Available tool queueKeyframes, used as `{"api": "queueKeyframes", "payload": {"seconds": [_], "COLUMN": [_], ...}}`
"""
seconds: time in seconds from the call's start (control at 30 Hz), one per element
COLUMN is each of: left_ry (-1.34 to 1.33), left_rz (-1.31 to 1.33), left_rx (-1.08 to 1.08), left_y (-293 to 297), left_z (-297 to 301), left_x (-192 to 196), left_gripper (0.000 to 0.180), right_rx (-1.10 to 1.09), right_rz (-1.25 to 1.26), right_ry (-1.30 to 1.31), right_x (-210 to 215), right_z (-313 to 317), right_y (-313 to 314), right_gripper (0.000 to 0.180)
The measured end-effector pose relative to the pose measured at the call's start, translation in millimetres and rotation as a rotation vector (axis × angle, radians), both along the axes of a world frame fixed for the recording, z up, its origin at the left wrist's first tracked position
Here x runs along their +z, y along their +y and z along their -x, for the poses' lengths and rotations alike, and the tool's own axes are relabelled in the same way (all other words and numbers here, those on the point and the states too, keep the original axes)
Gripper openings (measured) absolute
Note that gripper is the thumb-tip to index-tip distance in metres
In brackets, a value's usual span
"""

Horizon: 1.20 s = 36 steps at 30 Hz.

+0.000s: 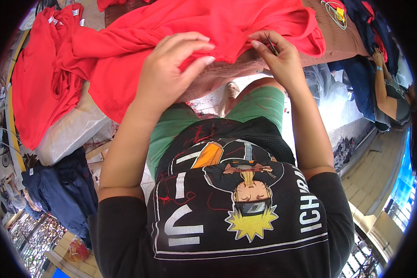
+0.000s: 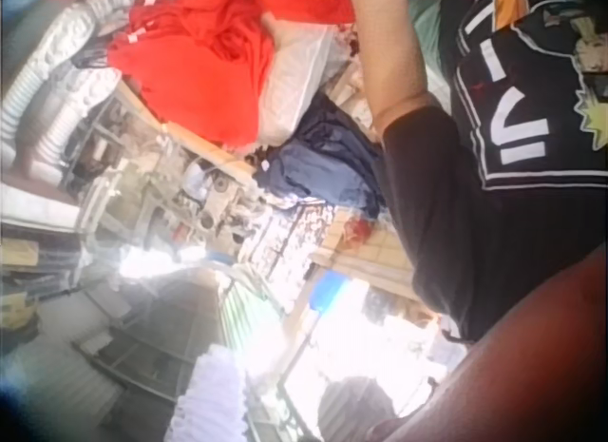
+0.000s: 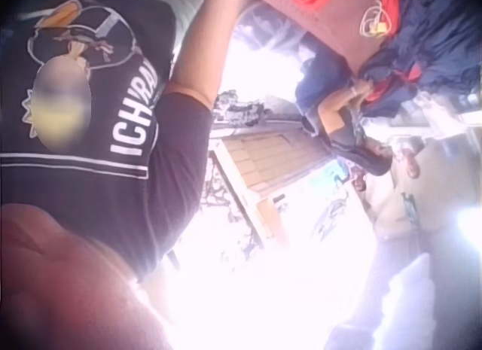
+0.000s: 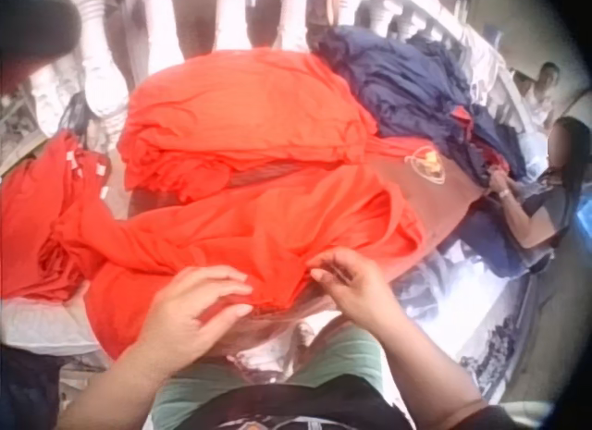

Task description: The person trims excess threads from several red shirts using small snips. The person handles each shirt by hand, inspecting the collar and seams for loose threads, cutting them away with the snips, and then placing the finished shirt into a stack.

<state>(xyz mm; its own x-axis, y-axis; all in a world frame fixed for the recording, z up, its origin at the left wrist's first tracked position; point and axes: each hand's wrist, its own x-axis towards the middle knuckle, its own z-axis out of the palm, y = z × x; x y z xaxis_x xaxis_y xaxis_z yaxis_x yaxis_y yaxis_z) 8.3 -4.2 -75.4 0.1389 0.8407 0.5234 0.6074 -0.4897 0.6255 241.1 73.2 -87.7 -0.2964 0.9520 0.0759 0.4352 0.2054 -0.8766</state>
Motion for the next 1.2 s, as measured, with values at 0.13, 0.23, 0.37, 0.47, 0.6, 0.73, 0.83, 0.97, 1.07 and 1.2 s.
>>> {"api": "queueKeyframes", "payload": {"seconds": [0.13, 0.23, 0.37, 0.47, 0.6, 0.73, 0.83, 0.97, 1.07, 1.2], "left_ry": [0.226, 0.180, -0.012, 0.018, 0.144, 0.106, 0.032, -0.082, -0.064, 0.148], "left_rz": [-0.014, 0.008, 0.136, 0.184, 0.199, 0.274, 0.398, 0.341, 0.169, 0.195], "left_rx": [0.047, 0.047, -0.020, -0.052, -0.086, -0.080, -0.241, -0.294, -0.176, -0.163], "left_y": [7, 14, 22, 26, 28, 29, 25, 20, 26, 30], "left_z": [-17, -25, -24, -16, -17, -13, 0, 8, -3, -8], "left_x": [-17, -24, -31, -34, -28, -22, -11, -8, -20, -27], "left_gripper": [0.032, 0.030, 0.026, 0.023, 0.016, 0.008, 0.007, 0.009, 0.010, 0.009], "right_rx": [0.093, 0.090, 0.076, 0.152, 0.211, 0.240, 0.217, 0.225, 0.249, 0.262], "right_rz": [0.125, 0.085, 0.116, -0.093, -0.224, -0.281, -0.209, -0.227, -0.268, -0.304], "right_ry": [-0.111, -0.186, -0.136, -0.115, -0.157, -0.149, -0.139, -0.149, -0.131, -0.151], "right_x": [1, 2, -12, -16, -8, -10, -12, -12, -10, -6], "right_z": [-2, 15, 17, 16, 17, 15, 12, 11, 12, 11], "right_y": [-22, -33, -27, -27, -28, -27, -27, -26, -27, -28], "right_gripper": [0.018, 0.019, 0.017, 0.015, 0.013, 0.012, 0.012, 0.011, 0.011, 0.011]}}
